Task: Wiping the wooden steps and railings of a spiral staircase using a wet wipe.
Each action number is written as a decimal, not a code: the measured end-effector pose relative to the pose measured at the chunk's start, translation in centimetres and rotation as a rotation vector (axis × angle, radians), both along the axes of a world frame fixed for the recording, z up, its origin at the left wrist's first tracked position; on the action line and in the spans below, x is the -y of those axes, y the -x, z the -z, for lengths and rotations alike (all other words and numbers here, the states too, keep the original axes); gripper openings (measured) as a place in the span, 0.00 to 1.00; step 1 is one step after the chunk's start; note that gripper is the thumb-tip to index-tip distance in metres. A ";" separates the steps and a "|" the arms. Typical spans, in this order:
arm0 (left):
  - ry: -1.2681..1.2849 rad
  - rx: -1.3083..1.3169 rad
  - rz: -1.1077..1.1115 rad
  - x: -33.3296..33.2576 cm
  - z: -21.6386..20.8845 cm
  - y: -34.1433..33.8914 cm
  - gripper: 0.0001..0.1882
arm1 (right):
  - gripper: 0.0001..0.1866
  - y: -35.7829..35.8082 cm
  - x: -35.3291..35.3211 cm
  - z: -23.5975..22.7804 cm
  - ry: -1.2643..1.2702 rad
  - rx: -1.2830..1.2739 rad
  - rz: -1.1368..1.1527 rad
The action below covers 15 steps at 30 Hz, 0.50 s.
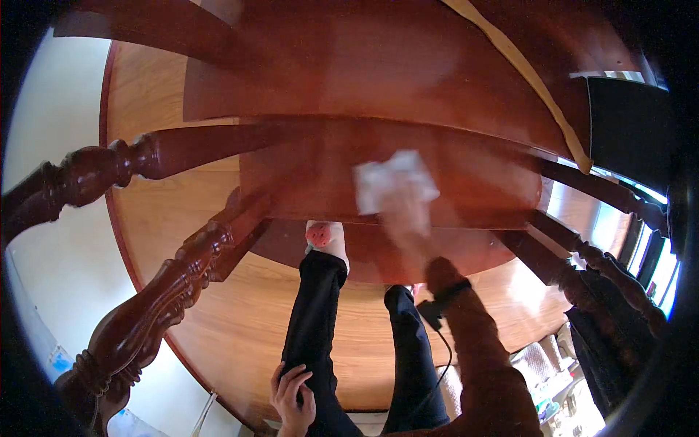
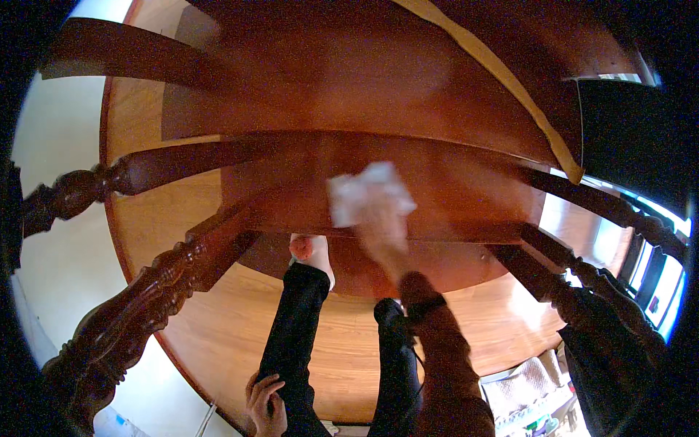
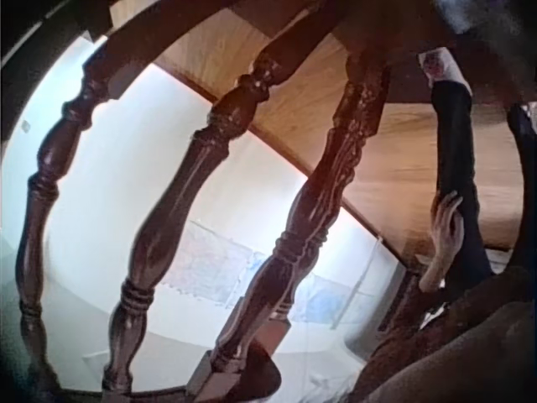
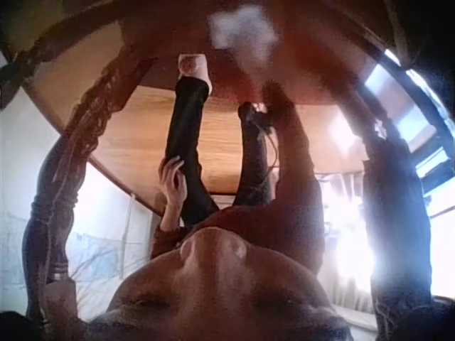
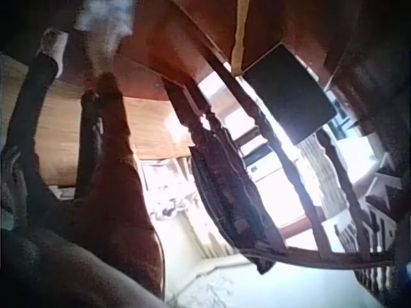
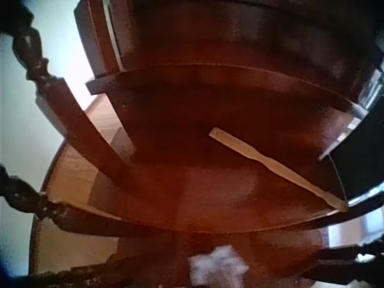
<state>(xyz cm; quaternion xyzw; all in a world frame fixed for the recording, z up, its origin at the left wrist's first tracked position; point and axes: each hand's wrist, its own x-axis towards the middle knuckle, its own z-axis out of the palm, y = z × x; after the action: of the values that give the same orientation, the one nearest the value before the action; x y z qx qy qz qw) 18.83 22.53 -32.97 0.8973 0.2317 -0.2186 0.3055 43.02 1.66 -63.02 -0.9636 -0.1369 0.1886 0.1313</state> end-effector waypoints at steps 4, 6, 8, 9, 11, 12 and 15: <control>-0.005 -0.008 0.001 0.9 0.3 -0.3 0.14 | 0.25 0.8 15.3 3.7 0.404 0.526 0.384; 0.065 0.020 0.060 1.0 1.0 -1.2 0.13 | 0.25 0.9 18.5 6.1 0.379 0.561 0.507; 0.007 0.014 0.017 1.6 0.4 -0.2 0.13 | 0.28 -1.6 10.1 6.9 0.550 0.332 0.587; -0.008 0.011 0.004 1.5 0.6 0.0 0.13 | 0.29 -3.2 3.2 4.1 0.250 0.344 0.598; -0.014 -0.004 0.007 1.4 0.5 -0.2 0.13 | 0.27 -4.1 -5.0 2.5 0.192 0.276 0.327; -0.042 -0.024 -0.004 1.5 0.1 0.1 0.13 | 0.27 -4.4 -9.9 0.9 0.202 0.136 0.164; -0.054 -0.023 0.039 1.9 1.2 1.6 0.14 | 0.33 -2.8 -15.8 0.5 -0.210 0.182 -0.072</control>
<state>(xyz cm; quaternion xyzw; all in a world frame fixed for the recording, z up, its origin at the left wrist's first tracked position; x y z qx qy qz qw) 17.22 20.64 -34.14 0.9070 0.2238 -0.2285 0.2740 45.78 17.45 -63.57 -0.9521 -0.2018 0.0897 0.2114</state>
